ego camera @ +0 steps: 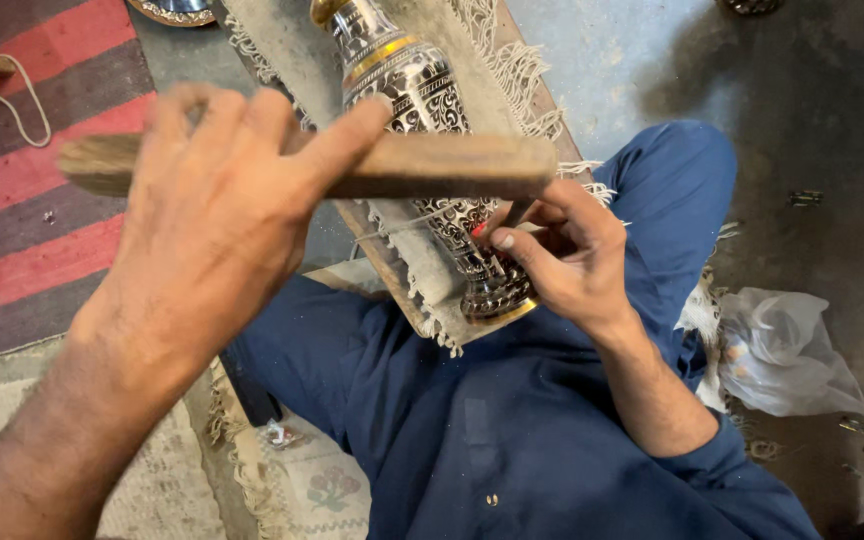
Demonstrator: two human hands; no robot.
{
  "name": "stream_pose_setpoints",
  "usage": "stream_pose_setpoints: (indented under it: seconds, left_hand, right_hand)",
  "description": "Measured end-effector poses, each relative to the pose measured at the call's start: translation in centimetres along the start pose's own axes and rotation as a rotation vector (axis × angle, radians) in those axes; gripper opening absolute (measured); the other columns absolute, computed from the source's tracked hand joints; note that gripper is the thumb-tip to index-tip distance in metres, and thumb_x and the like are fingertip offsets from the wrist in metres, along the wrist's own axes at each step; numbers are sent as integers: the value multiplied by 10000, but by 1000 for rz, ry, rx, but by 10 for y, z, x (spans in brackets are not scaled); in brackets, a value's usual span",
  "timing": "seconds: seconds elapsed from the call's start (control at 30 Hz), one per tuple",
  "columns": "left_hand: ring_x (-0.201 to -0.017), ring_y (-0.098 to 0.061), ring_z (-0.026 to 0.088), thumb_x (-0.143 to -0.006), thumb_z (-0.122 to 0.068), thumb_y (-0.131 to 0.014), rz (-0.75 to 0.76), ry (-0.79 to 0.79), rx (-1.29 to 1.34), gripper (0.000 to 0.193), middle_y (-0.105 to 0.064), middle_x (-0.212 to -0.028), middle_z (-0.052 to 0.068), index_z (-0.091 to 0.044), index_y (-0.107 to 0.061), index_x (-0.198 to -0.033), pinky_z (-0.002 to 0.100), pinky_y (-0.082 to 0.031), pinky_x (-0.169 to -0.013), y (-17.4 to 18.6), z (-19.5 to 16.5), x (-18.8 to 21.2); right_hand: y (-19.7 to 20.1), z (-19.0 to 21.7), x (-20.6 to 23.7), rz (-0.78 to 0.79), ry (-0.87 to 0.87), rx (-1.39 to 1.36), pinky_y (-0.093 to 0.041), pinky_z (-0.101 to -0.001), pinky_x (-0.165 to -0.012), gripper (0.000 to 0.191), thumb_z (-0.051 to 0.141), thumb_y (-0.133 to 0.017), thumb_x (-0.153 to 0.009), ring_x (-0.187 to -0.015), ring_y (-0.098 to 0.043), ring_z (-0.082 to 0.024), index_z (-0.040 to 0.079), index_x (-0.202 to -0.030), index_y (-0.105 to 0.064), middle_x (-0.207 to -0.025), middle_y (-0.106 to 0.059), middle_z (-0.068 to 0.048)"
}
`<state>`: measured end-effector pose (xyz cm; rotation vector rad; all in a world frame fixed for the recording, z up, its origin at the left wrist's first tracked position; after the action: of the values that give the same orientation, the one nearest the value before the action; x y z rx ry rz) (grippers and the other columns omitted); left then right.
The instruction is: The person sits cross-legged on the floor with an ornate metal vase resting on a cloth-covered board in their lap. They hold a chisel against the vase's decorated surface and strike it with a wooden mallet, repositioning the chisel repeatedly to work the pattern, steadying the vase with the other hand.
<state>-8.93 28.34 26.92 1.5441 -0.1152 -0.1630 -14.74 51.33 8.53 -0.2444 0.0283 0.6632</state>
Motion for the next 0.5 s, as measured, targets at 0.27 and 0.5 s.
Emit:
stream_pose_setpoints:
  seconds: [0.27,0.5]
  left_hand:
    - [-885,-601,316,-838,-1,-687,-88,-7,-124,593,-569,-891,103,-178,-598,-1397,482,-490,-854,5,-7,1]
    - [-974,-600,372,-793,-2,-689,10,170,362,683,-560,-979,135,-151,-503,-1433,498,-496,-838,-6,0,6]
  right_hand:
    - [3,1,-10,64,23,-187,-626,-281,-888,389,-38,-670,-1028,-999,-738,-158,38,-1391,-554,-1058,-741,-101]
    - [15,-11,-11,71,-28,-46,-595,-275,-841,440,-63,-692,-991,-968,-749,-184,0,-1407,-561,-1060,-726,-129]
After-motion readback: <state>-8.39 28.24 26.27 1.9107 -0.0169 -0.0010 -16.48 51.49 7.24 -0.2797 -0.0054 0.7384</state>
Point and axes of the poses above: each hand's wrist, its own x-axis away from the middle knuckle, its own y-axis out of the back of the hand, z = x × y, the point moved 4 cm from there along -x, towards the middle knuckle
